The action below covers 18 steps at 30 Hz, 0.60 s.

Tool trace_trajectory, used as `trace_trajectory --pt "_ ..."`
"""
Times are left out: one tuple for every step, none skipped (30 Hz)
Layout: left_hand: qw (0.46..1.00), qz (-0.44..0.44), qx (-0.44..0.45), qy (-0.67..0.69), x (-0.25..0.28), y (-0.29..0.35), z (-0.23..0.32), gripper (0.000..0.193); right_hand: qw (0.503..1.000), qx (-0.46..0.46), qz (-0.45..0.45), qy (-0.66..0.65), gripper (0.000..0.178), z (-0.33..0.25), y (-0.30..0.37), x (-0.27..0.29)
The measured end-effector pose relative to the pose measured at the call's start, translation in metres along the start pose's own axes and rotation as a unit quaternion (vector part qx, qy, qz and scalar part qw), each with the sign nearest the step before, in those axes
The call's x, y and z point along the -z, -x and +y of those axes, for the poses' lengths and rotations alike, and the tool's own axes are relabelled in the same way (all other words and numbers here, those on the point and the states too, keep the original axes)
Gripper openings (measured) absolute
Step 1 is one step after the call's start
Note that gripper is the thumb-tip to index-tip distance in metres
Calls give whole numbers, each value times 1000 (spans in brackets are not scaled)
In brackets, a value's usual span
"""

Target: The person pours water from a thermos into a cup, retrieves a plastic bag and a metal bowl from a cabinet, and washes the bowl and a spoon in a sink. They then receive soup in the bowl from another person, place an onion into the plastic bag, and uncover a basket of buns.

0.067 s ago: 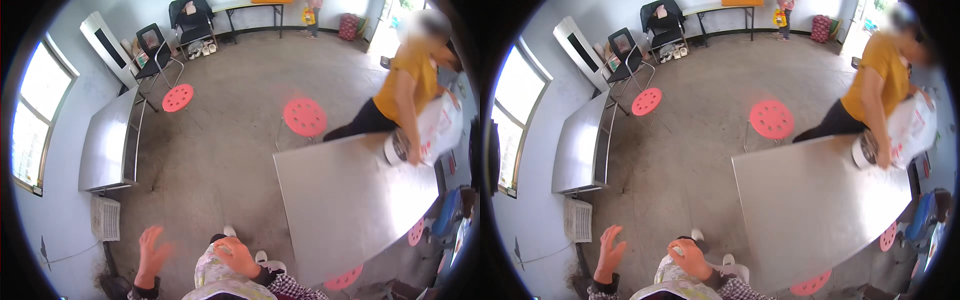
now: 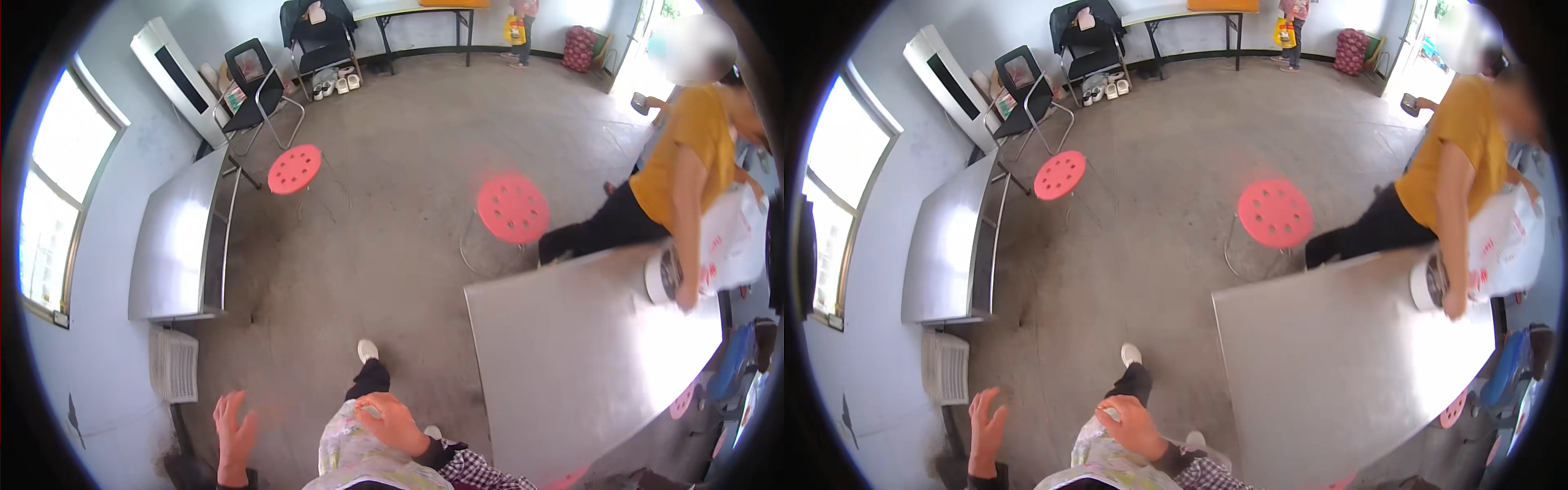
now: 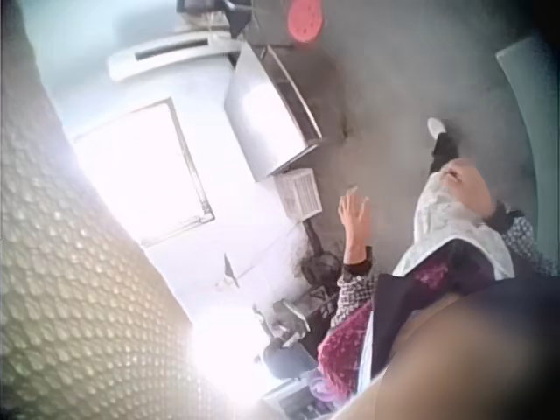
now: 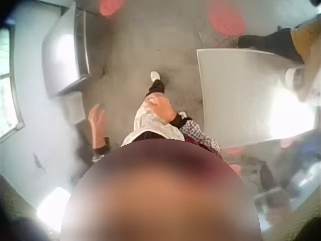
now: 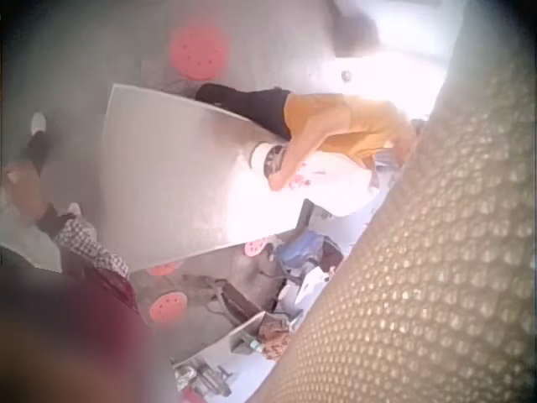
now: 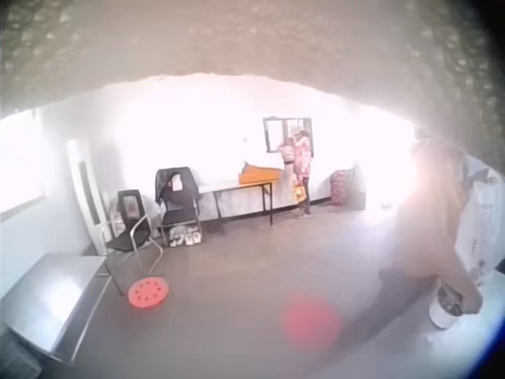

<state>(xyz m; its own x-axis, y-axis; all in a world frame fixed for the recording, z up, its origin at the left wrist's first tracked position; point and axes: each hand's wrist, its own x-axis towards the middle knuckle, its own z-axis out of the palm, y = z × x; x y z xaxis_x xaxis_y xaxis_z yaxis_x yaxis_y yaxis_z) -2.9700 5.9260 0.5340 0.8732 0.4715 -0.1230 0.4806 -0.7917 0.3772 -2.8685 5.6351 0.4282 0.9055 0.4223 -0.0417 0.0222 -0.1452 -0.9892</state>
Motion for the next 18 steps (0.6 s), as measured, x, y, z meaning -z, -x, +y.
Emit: trace_trajectory --pt "1000 -1 -2 1 -5 -34 -12 50 1000 0 2 1 19 8 -44 4" --pt "998 -9 57 -16 -10 -68 -17 49 999 -43 -1 11 19 13 -84 12" --pt "993 -17 113 -32 -13 -109 -19 48 996 -85 -1 22 19 16 -125 20" --pt "992 -33 110 -53 -16 -155 8 47 994 -106 14 18 21 17 -171 27" --pt "992 -32 113 -42 -20 -202 39 47 994 -104 11 29 21 10 -207 41" --pt "998 -40 16 -49 -22 -257 76 45 993 -111 36 17 21 -1 -241 56" --pt "993 -48 -89 -59 -21 -315 113 44 990 -121 68 1 21 -11 -272 71" --pt "988 -64 -134 -46 -22 -372 152 46 991 -116 67 15 21 -15 -303 91" --pt "980 -77 -183 -32 -26 -431 193 47 990 -116 78 21 21 -9 -333 109" --pt "977 -76 -195 -29 -31 -489 229 47 985 -123 121 18 21 8 -365 122" --pt "964 -85 -251 -11 -39 -543 265 48 979 -130 156 16 20 13 -408 142" --pt "948 -93 -305 6 -46 -596 298 49 956 -227 181 -39 20 14 -445 162" --pt "944 -96 -314 12 -60 -646 335 49 954 -228 192 -35 20 29 -487 188" --pt "931 -88 -355 6 -63 -693 372 49 958 -210 194 -29 20 38 -535 213" --pt "916 -80 -394 0 -68 -737 403 49 961 -192 196 -23 21 46 -581 238" --pt "915 -74 -397 0 -91 -778 421 49 956 -206 202 -50 21 51 -622 263" --pt "930 -63 -362 0 -111 -813 416 49 953 -210 210 -65 21 49 -661 275" --pt "946 -51 -321 5 -119 -838 407 48 961 -159 227 -23 20 46 -699 296"
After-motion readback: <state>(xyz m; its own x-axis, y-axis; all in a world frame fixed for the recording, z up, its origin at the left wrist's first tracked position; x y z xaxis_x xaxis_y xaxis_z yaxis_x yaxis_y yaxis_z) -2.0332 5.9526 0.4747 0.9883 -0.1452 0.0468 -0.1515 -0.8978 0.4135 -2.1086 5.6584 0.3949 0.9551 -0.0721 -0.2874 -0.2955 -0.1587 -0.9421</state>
